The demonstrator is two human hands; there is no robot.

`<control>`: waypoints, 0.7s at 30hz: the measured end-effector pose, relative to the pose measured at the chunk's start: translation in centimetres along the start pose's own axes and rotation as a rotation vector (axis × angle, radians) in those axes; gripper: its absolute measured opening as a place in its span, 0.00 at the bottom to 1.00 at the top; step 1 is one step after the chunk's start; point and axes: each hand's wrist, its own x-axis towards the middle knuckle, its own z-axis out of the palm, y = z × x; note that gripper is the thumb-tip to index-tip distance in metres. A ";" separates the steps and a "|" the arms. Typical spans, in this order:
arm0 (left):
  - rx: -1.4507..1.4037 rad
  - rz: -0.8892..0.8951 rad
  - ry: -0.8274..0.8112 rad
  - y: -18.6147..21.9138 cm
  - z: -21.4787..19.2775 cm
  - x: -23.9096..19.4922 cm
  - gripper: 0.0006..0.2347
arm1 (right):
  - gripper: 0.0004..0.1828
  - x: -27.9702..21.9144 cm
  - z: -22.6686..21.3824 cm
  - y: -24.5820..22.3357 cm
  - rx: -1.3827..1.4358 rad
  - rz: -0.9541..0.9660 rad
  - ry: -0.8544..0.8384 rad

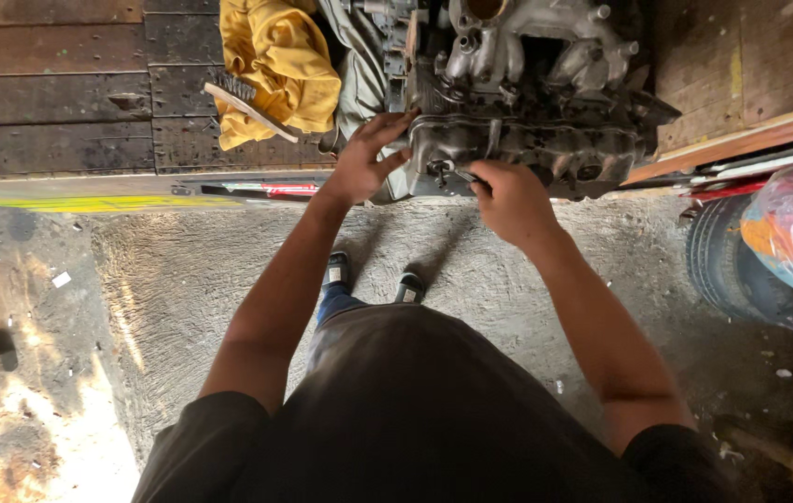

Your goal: The person uses a wrench to tighten bolts on a disassembled engine block resting on a wooden platform. The person repeatedly positions the wrench, turns it to tighten fasteners, and repositions hands to access different bolt locations on the engine.

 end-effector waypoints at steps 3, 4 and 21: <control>0.078 0.021 0.021 0.4 0.1 0.1 0.26 | 0.11 0.0 0.0 -0.3 -0.057 -0.031 0.029; 0.089 0.014 0.019 0.6 0.2 -0.1 0.26 | 0.13 -0.2 0.0 -0.3 -0.069 -0.024 0.024; 0.063 0.018 0.027 0.9 0.0 -0.3 0.28 | 0.14 1.2 0.5 -3.1 -0.291 0.044 -0.083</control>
